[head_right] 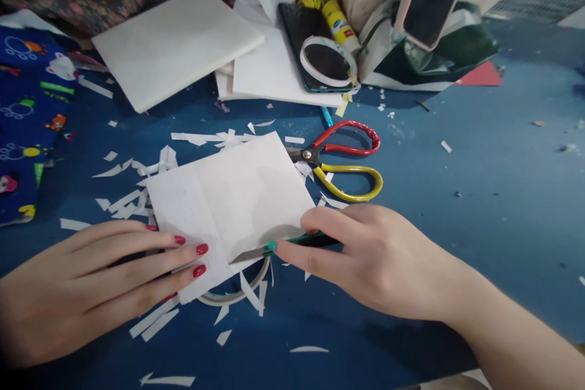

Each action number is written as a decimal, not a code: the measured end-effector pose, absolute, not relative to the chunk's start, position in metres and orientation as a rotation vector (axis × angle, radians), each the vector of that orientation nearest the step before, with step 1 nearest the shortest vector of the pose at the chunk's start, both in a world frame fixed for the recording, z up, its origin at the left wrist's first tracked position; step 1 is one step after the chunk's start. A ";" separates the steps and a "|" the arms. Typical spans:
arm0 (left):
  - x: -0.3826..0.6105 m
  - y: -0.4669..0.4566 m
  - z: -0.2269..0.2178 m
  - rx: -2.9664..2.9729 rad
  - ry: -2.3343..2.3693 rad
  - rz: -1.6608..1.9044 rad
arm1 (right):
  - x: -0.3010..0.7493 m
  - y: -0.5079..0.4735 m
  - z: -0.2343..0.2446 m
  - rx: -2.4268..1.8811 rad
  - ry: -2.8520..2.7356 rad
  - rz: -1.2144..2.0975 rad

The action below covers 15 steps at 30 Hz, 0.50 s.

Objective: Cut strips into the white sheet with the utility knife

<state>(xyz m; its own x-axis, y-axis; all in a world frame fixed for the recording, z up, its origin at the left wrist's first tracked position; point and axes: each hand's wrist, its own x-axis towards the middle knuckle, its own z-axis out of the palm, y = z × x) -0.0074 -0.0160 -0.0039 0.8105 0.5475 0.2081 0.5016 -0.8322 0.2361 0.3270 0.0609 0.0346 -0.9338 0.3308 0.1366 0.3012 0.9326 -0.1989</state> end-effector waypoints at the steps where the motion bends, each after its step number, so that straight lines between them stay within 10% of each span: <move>1: -0.007 -0.016 -0.004 2.825 0.828 0.401 | 0.327 0.061 0.034 -0.477 -2.922 0.270; 15: -0.008 -0.017 -0.003 2.820 0.832 0.390 | 0.327 0.061 0.033 -0.464 -2.932 0.263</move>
<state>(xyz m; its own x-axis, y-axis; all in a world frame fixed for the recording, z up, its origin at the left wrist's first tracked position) -0.0077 -0.0169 -0.0032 0.8094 0.5524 0.1993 0.5065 -0.8284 0.2391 0.3269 0.0610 0.0325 -0.9389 0.3185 0.1306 0.2901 0.9364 -0.1976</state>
